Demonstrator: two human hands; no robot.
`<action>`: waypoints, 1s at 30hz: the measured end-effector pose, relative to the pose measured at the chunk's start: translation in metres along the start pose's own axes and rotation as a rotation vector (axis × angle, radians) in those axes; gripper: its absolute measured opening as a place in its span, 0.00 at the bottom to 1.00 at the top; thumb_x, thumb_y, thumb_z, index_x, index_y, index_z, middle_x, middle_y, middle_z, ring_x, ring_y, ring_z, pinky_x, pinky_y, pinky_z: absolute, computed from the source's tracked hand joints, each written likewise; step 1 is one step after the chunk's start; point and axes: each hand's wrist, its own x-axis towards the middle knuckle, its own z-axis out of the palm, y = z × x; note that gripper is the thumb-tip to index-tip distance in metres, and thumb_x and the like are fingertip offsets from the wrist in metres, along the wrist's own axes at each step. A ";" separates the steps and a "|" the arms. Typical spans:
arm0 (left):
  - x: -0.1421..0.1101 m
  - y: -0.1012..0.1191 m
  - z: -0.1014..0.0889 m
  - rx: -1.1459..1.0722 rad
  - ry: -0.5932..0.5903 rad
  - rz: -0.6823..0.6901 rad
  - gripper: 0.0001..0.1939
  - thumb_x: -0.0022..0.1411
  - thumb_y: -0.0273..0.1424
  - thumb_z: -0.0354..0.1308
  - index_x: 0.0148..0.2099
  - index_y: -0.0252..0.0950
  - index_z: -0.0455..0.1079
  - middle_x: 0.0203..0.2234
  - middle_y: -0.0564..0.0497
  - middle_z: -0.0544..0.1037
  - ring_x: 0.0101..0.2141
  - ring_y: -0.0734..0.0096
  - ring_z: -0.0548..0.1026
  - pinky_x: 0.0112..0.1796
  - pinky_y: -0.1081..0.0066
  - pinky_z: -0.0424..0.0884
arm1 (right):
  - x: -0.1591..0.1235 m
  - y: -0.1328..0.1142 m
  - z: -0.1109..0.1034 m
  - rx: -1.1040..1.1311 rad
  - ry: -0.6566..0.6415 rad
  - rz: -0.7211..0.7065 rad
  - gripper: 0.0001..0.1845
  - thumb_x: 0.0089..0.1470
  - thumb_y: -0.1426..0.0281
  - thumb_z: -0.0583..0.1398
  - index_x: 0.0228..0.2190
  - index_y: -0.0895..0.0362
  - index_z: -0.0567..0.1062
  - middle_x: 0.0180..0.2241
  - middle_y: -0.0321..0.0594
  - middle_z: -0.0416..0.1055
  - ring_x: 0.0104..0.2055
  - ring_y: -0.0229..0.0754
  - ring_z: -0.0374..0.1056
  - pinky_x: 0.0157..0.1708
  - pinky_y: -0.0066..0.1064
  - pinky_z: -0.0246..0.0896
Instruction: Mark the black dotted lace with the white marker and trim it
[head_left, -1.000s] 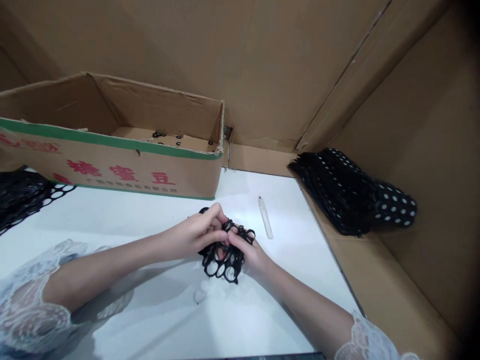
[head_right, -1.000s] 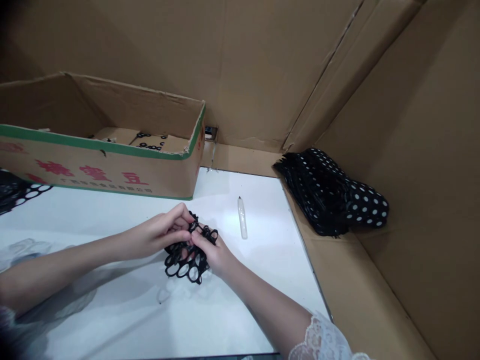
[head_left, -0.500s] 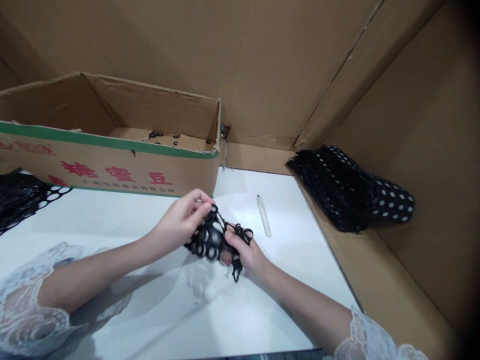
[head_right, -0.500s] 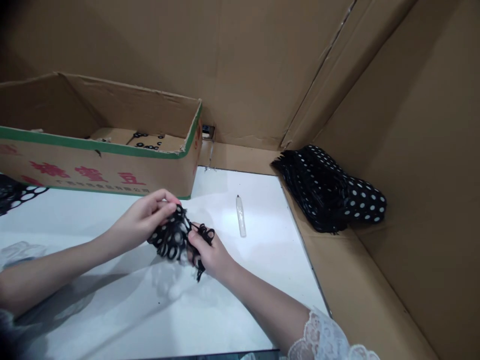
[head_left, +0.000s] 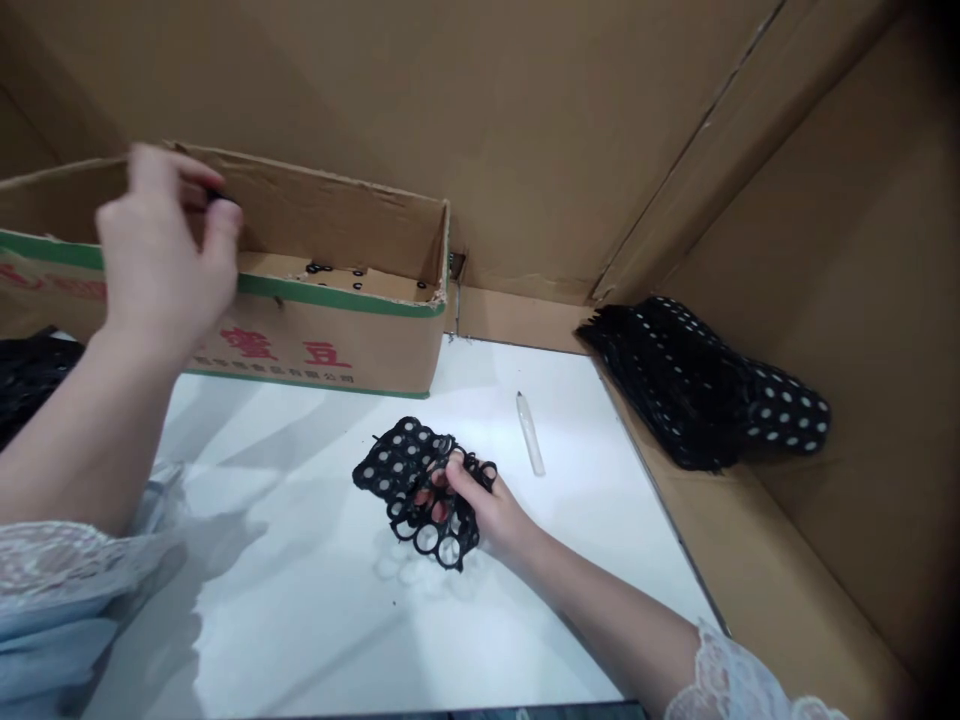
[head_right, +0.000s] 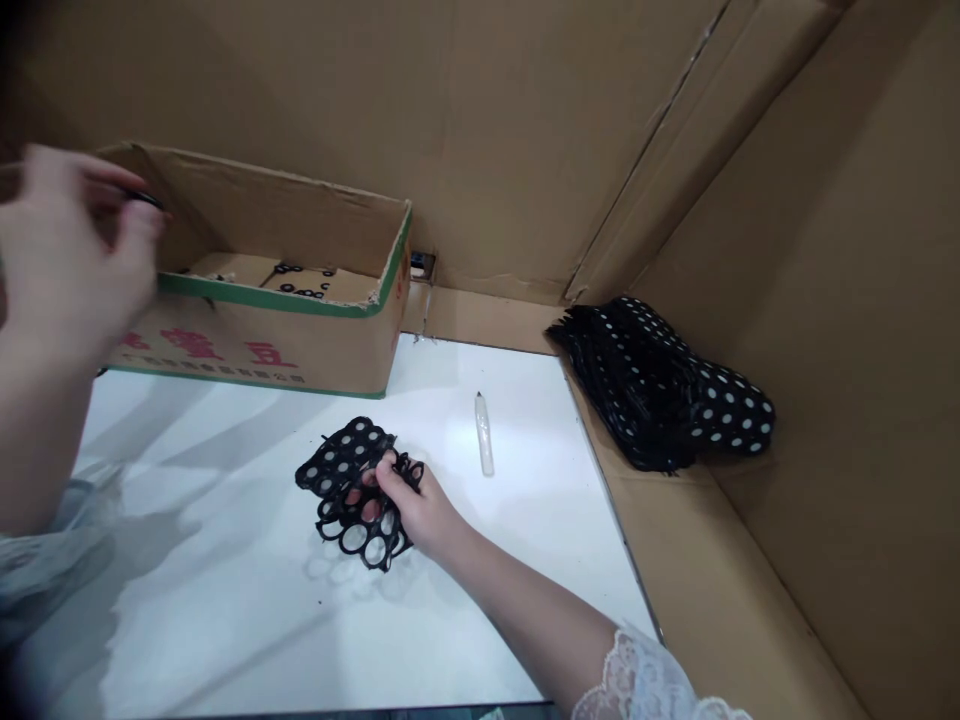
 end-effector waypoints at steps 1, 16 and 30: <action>0.005 -0.007 0.003 0.096 -0.025 0.061 0.19 0.64 0.35 0.38 0.49 0.29 0.62 0.40 0.48 0.70 0.42 0.69 0.67 0.49 0.60 0.56 | 0.001 -0.001 -0.001 0.014 0.006 0.005 0.19 0.47 0.55 0.57 0.27 0.60 0.68 0.25 0.39 0.70 0.22 0.33 0.65 0.24 0.27 0.59; -0.132 0.093 0.026 -0.515 -1.120 0.083 0.12 0.60 0.40 0.45 0.38 0.38 0.60 0.22 0.53 0.72 0.22 0.72 0.68 0.23 0.75 0.59 | 0.004 -0.004 -0.001 0.046 0.047 -0.130 0.14 0.45 0.60 0.60 0.27 0.58 0.66 0.20 0.32 0.65 0.21 0.33 0.63 0.23 0.27 0.61; -0.153 0.090 0.015 -0.521 -1.130 0.018 0.09 0.63 0.35 0.39 0.42 0.37 0.55 0.31 0.48 0.72 0.30 0.66 0.72 0.29 0.70 0.63 | -0.003 -0.003 0.004 0.043 0.076 -0.057 0.13 0.45 0.62 0.60 0.26 0.58 0.64 0.23 0.32 0.64 0.26 0.32 0.64 0.29 0.26 0.60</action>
